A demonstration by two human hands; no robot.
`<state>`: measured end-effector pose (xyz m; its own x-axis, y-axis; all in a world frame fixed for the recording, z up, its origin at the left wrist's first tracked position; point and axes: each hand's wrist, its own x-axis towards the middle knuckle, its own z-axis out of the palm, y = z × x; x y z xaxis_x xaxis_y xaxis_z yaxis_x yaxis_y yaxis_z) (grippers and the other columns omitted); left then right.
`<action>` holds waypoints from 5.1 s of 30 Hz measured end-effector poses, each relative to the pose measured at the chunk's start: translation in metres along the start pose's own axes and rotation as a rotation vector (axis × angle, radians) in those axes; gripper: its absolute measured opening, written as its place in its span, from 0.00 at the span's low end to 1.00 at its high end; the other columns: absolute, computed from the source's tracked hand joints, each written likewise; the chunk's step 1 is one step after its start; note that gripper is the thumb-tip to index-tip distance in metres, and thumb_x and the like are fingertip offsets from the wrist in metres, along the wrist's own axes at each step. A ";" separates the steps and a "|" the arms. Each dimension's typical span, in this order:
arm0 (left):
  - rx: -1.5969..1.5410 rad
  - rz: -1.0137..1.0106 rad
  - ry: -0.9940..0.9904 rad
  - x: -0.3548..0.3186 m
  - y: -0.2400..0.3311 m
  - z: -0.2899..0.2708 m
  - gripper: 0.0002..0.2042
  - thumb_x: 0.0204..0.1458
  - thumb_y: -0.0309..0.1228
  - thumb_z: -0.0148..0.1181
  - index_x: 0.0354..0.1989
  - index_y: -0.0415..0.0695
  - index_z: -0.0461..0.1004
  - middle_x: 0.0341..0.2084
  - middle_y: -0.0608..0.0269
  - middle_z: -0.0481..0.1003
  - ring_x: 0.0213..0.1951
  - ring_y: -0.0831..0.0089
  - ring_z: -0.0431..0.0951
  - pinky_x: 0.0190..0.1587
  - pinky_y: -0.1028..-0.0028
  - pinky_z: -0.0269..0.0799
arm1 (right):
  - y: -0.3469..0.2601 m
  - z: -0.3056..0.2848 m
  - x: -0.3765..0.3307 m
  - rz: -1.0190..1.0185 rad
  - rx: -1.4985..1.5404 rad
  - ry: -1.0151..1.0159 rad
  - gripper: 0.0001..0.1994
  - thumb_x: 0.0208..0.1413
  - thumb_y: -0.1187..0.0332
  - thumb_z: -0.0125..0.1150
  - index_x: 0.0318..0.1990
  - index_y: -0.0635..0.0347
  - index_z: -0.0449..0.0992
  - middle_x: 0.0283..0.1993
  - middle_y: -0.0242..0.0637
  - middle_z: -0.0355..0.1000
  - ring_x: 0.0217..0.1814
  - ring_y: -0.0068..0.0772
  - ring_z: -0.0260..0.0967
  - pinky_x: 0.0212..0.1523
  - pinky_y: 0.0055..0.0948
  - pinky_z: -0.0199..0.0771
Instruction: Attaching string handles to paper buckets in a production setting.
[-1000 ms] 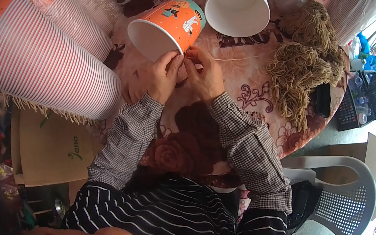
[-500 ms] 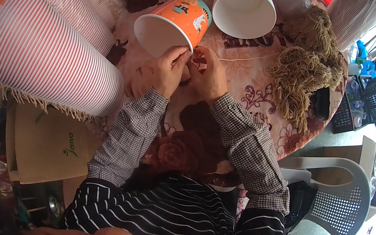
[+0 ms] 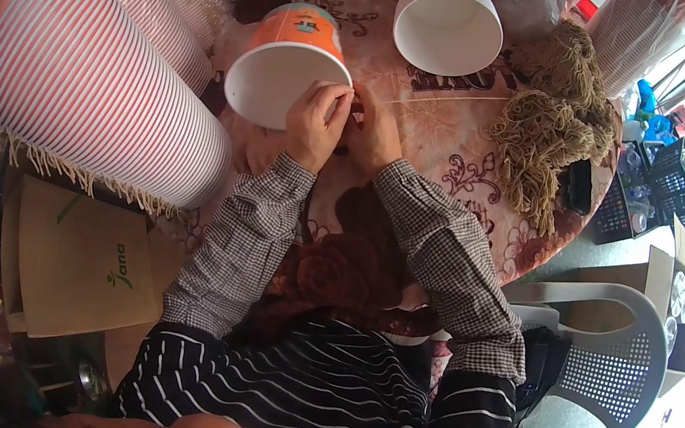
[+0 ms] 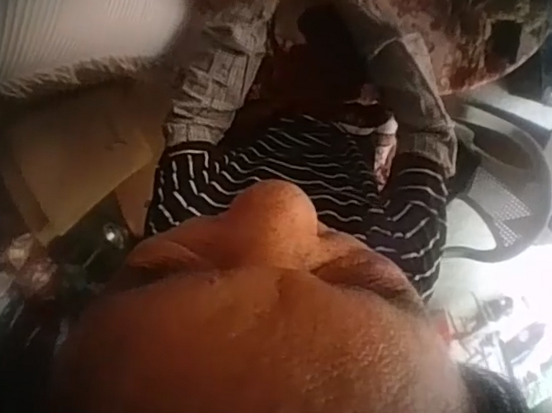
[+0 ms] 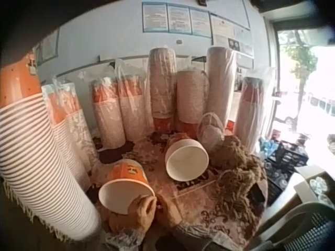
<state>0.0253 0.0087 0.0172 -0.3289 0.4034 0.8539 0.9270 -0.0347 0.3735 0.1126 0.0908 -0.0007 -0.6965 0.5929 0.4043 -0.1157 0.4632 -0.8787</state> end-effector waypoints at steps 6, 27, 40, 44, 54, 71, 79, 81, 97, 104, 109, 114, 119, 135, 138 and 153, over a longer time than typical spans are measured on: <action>-0.060 0.176 -0.098 0.003 0.004 -0.001 0.06 0.48 0.24 0.61 0.35 0.44 0.75 0.38 0.65 0.76 0.32 0.65 0.79 0.32 0.69 0.75 | 0.027 -0.007 -0.001 -0.236 -0.226 -0.102 0.17 0.49 0.74 0.56 0.49 0.65 0.70 0.43 0.51 0.72 0.46 0.50 0.72 0.44 0.38 0.74; -0.390 -0.294 -0.203 -0.011 -0.005 -0.001 0.06 0.55 0.19 0.54 0.40 0.37 0.74 0.31 0.60 0.78 0.35 0.74 0.80 0.39 0.77 0.76 | -0.013 -0.038 -0.014 -0.138 -0.395 0.054 0.06 0.53 0.73 0.59 0.38 0.60 0.76 0.38 0.39 0.73 0.36 0.37 0.74 0.33 0.30 0.75; -0.266 -0.134 -0.337 -0.015 -0.008 -0.007 0.09 0.50 0.20 0.57 0.40 0.39 0.76 0.31 0.56 0.78 0.31 0.69 0.80 0.35 0.74 0.75 | -0.020 -0.039 -0.017 -0.409 -0.581 -0.046 0.08 0.55 0.71 0.55 0.42 0.53 0.75 0.40 0.33 0.70 0.37 0.38 0.74 0.33 0.34 0.76; -0.379 -0.398 -0.385 -0.014 -0.002 -0.007 0.08 0.50 0.20 0.58 0.39 0.39 0.76 0.31 0.55 0.78 0.32 0.67 0.80 0.36 0.72 0.74 | -0.015 -0.046 -0.013 -0.428 -0.607 -0.057 0.08 0.55 0.69 0.55 0.42 0.53 0.75 0.41 0.32 0.71 0.36 0.38 0.74 0.33 0.33 0.76; -0.372 -0.255 -0.494 -0.018 -0.004 -0.007 0.07 0.52 0.24 0.59 0.38 0.37 0.76 0.30 0.58 0.78 0.30 0.71 0.78 0.35 0.75 0.73 | -0.011 -0.049 -0.009 -0.282 -0.493 -0.018 0.08 0.53 0.67 0.60 0.40 0.54 0.75 0.38 0.34 0.73 0.35 0.40 0.74 0.33 0.34 0.75; -0.936 -0.893 -0.468 -0.011 -0.012 -0.014 0.08 0.56 0.27 0.58 0.38 0.34 0.76 0.29 0.64 0.78 0.30 0.81 0.76 0.32 0.83 0.74 | -0.020 -0.047 -0.010 -0.154 -0.241 -0.147 0.10 0.50 0.73 0.65 0.41 0.62 0.76 0.40 0.35 0.74 0.37 0.27 0.74 0.33 0.24 0.76; -1.013 -0.949 -0.412 -0.011 -0.015 -0.014 0.07 0.56 0.27 0.57 0.39 0.35 0.75 0.30 0.64 0.77 0.29 0.82 0.75 0.32 0.83 0.74 | -0.017 -0.039 -0.011 -0.230 -0.274 -0.077 0.10 0.49 0.69 0.64 0.40 0.58 0.77 0.38 0.35 0.74 0.34 0.33 0.74 0.34 0.29 0.77; -1.004 -0.981 -0.417 -0.011 -0.012 -0.013 0.07 0.56 0.27 0.58 0.39 0.35 0.75 0.30 0.65 0.77 0.29 0.82 0.75 0.32 0.83 0.73 | -0.014 -0.040 -0.012 -0.232 -0.279 -0.061 0.09 0.49 0.69 0.64 0.39 0.58 0.77 0.38 0.35 0.74 0.34 0.34 0.74 0.34 0.29 0.77; -0.786 -0.728 -0.374 -0.014 -0.005 -0.007 0.06 0.54 0.23 0.58 0.38 0.35 0.76 0.29 0.65 0.77 0.29 0.83 0.75 0.33 0.82 0.74 | -0.018 -0.036 -0.012 0.060 -0.113 0.019 0.07 0.50 0.71 0.61 0.35 0.64 0.76 0.31 0.41 0.75 0.31 0.34 0.75 0.34 0.29 0.74; -0.650 -0.635 -0.504 -0.015 -0.004 -0.008 0.07 0.57 0.22 0.54 0.42 0.37 0.75 0.32 0.66 0.76 0.32 0.83 0.75 0.33 0.82 0.75 | -0.018 -0.039 -0.012 -0.057 -0.224 0.019 0.06 0.53 0.70 0.57 0.34 0.64 0.71 0.31 0.43 0.73 0.30 0.39 0.73 0.31 0.32 0.72; -0.473 -0.414 -0.429 -0.012 -0.001 -0.011 0.08 0.55 0.20 0.53 0.42 0.39 0.76 0.31 0.64 0.78 0.32 0.80 0.77 0.33 0.79 0.74 | -0.017 -0.040 -0.013 -0.106 -0.271 0.030 0.06 0.55 0.70 0.55 0.35 0.63 0.71 0.32 0.44 0.72 0.30 0.43 0.71 0.31 0.34 0.71; -0.388 -0.364 -0.371 -0.014 -0.004 -0.013 0.08 0.53 0.20 0.55 0.40 0.39 0.76 0.29 0.62 0.77 0.30 0.77 0.78 0.33 0.78 0.73 | -0.026 -0.040 -0.013 -0.143 -0.286 0.077 0.06 0.54 0.69 0.56 0.34 0.63 0.71 0.32 0.44 0.72 0.29 0.42 0.72 0.31 0.34 0.71; -0.322 -0.329 -0.363 -0.011 0.000 -0.014 0.07 0.49 0.21 0.58 0.37 0.40 0.75 0.32 0.57 0.77 0.30 0.67 0.79 0.33 0.73 0.74 | -0.024 -0.044 -0.014 -0.157 -0.320 0.131 0.06 0.53 0.69 0.58 0.32 0.64 0.73 0.31 0.43 0.72 0.28 0.40 0.72 0.30 0.33 0.72; -0.378 -0.333 -0.400 -0.012 0.004 -0.013 0.08 0.48 0.24 0.61 0.37 0.38 0.73 0.29 0.55 0.75 0.27 0.66 0.78 0.28 0.73 0.73 | -0.025 -0.043 -0.011 -0.235 -0.311 0.227 0.04 0.53 0.73 0.59 0.35 0.63 0.73 0.32 0.40 0.71 0.28 0.37 0.72 0.27 0.29 0.72; -0.385 -0.352 -0.406 -0.016 -0.002 -0.010 0.09 0.48 0.24 0.61 0.38 0.38 0.73 0.30 0.56 0.76 0.27 0.67 0.78 0.29 0.73 0.74 | -0.023 -0.045 -0.010 -0.272 -0.335 0.204 0.05 0.54 0.73 0.59 0.36 0.63 0.72 0.33 0.41 0.71 0.29 0.36 0.71 0.27 0.27 0.71; -0.269 -0.183 -0.382 -0.016 0.009 -0.008 0.09 0.50 0.23 0.58 0.40 0.40 0.77 0.33 0.56 0.77 0.33 0.63 0.78 0.36 0.70 0.74 | -0.024 -0.041 -0.011 -0.190 -0.244 0.189 0.04 0.56 0.73 0.58 0.37 0.64 0.72 0.30 0.39 0.74 0.30 0.31 0.75 0.29 0.26 0.74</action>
<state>0.0375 -0.0049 0.0097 -0.3454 0.7289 0.5911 0.7645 -0.1468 0.6277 0.1521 0.0998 0.0259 -0.5326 0.5819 0.6145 -0.0418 0.7071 -0.7058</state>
